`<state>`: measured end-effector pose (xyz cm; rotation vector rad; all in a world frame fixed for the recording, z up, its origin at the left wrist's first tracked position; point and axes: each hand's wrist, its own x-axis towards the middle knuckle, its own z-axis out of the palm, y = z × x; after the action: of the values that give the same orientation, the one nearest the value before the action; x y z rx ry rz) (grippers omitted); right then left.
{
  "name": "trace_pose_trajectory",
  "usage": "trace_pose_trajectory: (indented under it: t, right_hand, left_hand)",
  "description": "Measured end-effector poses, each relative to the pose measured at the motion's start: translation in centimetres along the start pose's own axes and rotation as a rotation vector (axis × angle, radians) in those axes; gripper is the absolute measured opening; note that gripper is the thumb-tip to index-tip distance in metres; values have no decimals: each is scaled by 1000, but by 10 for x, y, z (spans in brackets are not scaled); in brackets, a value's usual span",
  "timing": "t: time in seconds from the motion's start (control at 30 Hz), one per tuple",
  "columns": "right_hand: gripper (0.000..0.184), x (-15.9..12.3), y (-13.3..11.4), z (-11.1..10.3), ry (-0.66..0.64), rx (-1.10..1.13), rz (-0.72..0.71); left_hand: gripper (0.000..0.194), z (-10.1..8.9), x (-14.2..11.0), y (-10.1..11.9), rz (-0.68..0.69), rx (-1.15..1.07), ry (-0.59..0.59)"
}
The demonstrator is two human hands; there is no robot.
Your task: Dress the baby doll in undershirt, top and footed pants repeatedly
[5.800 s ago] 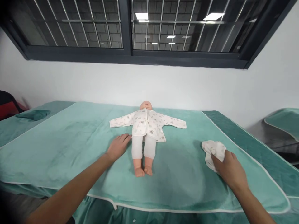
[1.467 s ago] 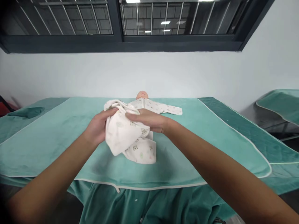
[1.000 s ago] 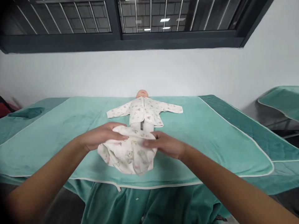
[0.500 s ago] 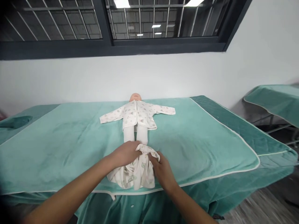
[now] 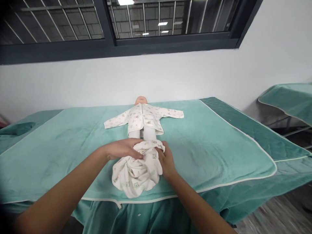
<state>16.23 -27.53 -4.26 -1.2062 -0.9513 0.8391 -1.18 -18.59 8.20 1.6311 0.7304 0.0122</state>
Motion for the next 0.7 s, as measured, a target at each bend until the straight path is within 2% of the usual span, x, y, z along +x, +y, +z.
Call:
trace_pose_trajectory:
  t: [0.1, 0.2, 0.27, 0.33, 0.37, 0.43, 0.57, 0.63, 0.7]
  right_hand:
    - [20, 18, 7, 5, 73, -163, -130]
    - [21, 42, 10, 3, 94, -299, -144]
    - [24, 59, 10, -1, 78, -431, -148]
    - [26, 74, 9, -7, 53, -550, -154]
    - [26, 79, 8, -10, 37, -586, -151]
    - [24, 87, 8, -16, -21, -614, -155]
    - [22, 90, 6, -24, -274, -564, -233]
    - [26, 87, -4, -25, -307, -534, -242]
    - [28, 81, -22, -21, -292, -514, -283]
  left_hand:
    - [28, -15, 15, 3, 82, 171, 191]
    - [8, -21, 37, 0, 200, 285, 504]
    - [6, -22, 50, -4, 267, 332, 702]
    - [9, -21, 56, -10, 295, 310, 814]
    - [8, -22, 56, -13, 296, 265, 823]
    - [11, -24, 48, -19, 276, 145, 752]
    - [30, -32, 15, -33, 185, -84, 442]
    - [35, -35, 2, -39, 166, -206, 348]
    - [36, -35, -3, -43, 204, -316, 339]
